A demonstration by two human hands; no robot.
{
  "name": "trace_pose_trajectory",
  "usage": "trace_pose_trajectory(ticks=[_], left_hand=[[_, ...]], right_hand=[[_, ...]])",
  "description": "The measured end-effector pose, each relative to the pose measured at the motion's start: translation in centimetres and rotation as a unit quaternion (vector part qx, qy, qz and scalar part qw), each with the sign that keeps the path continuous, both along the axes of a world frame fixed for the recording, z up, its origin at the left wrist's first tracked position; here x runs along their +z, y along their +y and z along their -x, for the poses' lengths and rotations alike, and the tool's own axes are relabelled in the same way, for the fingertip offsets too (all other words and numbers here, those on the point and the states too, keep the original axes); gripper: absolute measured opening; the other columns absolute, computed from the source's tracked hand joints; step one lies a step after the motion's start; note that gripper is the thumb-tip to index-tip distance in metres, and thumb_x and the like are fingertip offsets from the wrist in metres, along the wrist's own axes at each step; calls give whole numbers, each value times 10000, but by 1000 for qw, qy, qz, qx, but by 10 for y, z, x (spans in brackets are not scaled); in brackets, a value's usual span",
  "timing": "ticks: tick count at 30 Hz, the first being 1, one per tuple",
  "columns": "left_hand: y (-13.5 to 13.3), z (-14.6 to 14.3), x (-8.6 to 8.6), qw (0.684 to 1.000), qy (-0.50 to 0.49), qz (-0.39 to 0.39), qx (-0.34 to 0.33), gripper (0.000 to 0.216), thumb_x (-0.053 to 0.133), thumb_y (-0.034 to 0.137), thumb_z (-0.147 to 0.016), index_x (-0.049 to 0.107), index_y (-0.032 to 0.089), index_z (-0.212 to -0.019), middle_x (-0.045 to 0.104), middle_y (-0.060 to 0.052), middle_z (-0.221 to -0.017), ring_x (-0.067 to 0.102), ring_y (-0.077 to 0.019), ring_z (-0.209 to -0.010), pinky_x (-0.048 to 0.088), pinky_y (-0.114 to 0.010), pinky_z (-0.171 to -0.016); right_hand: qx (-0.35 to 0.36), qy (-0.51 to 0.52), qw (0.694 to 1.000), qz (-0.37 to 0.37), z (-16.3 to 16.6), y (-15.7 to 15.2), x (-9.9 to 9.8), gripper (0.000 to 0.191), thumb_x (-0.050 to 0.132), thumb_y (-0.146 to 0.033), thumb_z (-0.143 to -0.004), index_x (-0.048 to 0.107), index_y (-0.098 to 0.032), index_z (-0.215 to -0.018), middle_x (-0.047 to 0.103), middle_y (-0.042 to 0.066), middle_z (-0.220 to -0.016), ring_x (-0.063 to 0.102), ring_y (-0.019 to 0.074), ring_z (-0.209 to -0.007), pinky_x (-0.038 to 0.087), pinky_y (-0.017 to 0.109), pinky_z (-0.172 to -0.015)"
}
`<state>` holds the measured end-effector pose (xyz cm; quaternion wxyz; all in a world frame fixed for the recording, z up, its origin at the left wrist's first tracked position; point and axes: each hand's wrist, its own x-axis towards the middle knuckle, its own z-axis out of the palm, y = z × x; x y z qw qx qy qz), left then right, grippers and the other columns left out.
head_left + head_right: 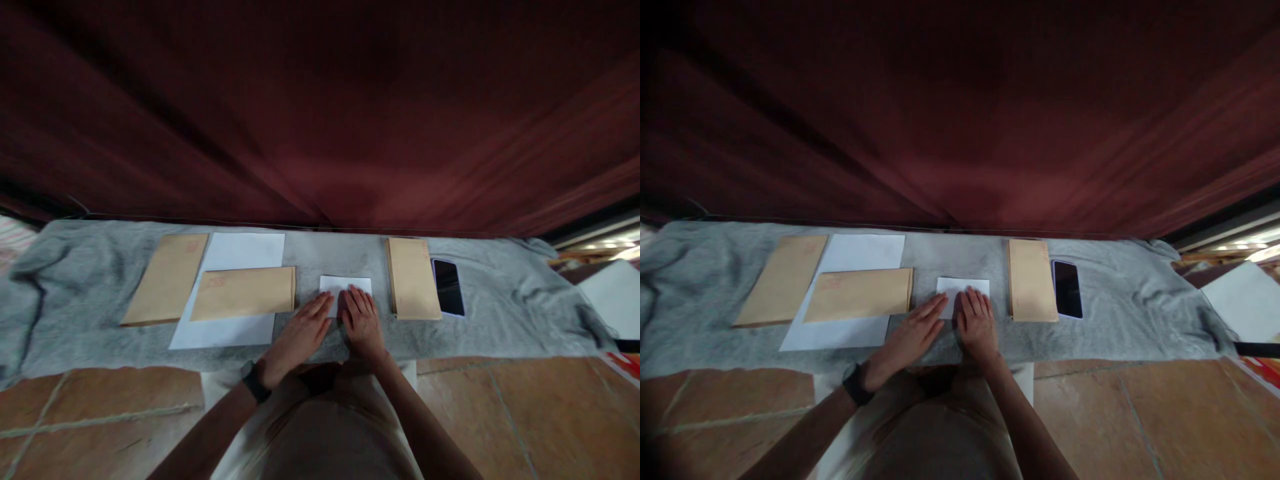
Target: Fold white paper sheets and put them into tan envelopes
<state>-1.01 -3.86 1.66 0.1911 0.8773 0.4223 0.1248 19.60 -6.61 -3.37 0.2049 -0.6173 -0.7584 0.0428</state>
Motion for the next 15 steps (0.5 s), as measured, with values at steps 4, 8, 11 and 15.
trace_pose_trajectory(ticks=[4, 8, 11, 15], left_hand=[[-10, -44, -21, 998, 35, -47, 20, 557, 381, 156, -986, 408, 104, -1540, 447, -167, -1589, 371, -251, -1509, 286, -464, -1271], [6, -53, -29, 994, 75, -64, 51, 588, 359, 137, -976, 362, 77, -1562, 394, -183, -1616, 299, -262, -1537, 278, -472, -1272], [12, -52, -29, 992, 98, -65, 51, 566, 343, 149, -993, 380, 42, -1547, 357, -196, -1631, 255, -263, -1550, 255, -449, -1282], [8, -51, -28, 990, 114, -71, 35, 557, 346, 139, -994, 392, 41, -1541, 344, -204, -1634, 243, -279, -1552, 251, -473, -1281]], right_hand=[[5, 0, 1000, 15, -1, 0, 1, 509, 435, -240, -1013, 478, -171, -1516, 458, 103, -1588, 391, 265, -1480, 314, 479, -1232], [4, 2, 1000, 16, -1, 1, 1, 510, 401, -219, -1022, 468, -166, -1524, 451, 102, -1594, 384, 259, -1490, 312, 474, -1236], [2, 3, 1000, 16, -1, 0, 1, 504, 387, -218, -1032, 467, -173, -1528, 458, 106, -1590, 389, 257, -1490, 314, 478, -1235], [1, 6, 1000, 15, -1, 0, 0, 496, 375, -212, -1036, 478, -157, -1518, 460, 111, -1588, 391, 255, -1488, 315, 476, -1235]])
